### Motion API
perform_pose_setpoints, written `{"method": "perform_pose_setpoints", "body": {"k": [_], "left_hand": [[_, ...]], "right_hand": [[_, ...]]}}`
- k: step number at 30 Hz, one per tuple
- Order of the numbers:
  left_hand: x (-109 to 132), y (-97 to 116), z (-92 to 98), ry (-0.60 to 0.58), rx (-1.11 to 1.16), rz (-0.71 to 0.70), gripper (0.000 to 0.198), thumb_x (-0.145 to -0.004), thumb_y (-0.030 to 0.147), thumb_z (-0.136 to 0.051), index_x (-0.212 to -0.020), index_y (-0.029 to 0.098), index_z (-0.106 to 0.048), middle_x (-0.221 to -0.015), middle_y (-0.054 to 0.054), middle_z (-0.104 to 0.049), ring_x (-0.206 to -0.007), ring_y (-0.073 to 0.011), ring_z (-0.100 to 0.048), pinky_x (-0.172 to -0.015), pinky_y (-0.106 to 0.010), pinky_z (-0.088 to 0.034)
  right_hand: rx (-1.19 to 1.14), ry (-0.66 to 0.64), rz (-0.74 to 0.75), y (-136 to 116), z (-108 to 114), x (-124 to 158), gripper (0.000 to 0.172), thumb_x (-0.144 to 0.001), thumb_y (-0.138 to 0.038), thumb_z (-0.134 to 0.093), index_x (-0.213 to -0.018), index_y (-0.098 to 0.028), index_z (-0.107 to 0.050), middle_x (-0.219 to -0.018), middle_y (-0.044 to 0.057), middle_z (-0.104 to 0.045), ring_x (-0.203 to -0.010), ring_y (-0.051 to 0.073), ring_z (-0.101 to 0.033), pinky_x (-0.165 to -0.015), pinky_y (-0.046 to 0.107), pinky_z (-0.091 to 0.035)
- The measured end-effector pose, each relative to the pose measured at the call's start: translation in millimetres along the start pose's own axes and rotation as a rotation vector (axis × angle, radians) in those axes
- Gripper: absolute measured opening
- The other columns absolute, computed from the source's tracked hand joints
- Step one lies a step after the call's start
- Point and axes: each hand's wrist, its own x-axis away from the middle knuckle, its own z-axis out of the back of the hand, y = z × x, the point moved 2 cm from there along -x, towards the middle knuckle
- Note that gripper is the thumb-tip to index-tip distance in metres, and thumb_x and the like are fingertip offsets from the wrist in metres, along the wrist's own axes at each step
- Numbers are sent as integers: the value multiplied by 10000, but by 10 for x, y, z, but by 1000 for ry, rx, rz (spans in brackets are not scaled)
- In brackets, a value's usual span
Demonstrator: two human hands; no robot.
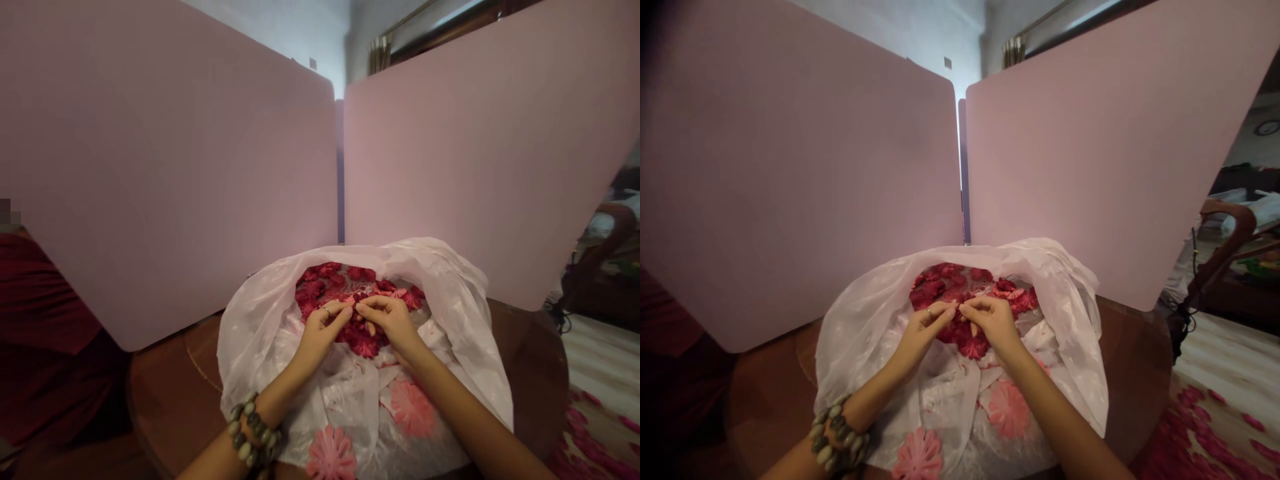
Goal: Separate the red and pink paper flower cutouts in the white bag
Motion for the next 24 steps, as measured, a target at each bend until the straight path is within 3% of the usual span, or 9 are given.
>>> {"method": "perform_pose_setpoints", "body": {"k": [4, 14, 24], "left_hand": [[-3, -3, 13, 38, 148, 154, 194, -643, 280, -768, -804, 173, -755, -718, -37, -728, -694, -186, -652, -711, -291, -507], [27, 104, 7, 50, 74, 176, 270, -577, 285, -801, -826, 183, -770, -900, -69, -767, -898, -244, -681, -862, -339, -512], [9, 44, 15, 79, 87, 181, 251, -533, 277, -828, -759, 182, -775, -786, -55, -772, -769, -223, -695, -800, -338, -535]], "right_hand": [[21, -40, 9, -13, 11, -14, 237, -602, -380, -772, -624, -158, -690, -550, -17, -615, -387, 61, -438, -412, 217, -330], [40, -101, 30, -27, 63, -37, 256, -573, -399, -799, -594, -173, -682, -517, -19, -618, -471, 101, -522, -496, 233, -419], [66, -101, 21, -6, 71, -32, 244, -577, -392, -798, -590, -171, -696, -535, -13, -622, -486, 103, -523, -513, 241, -422]]}}
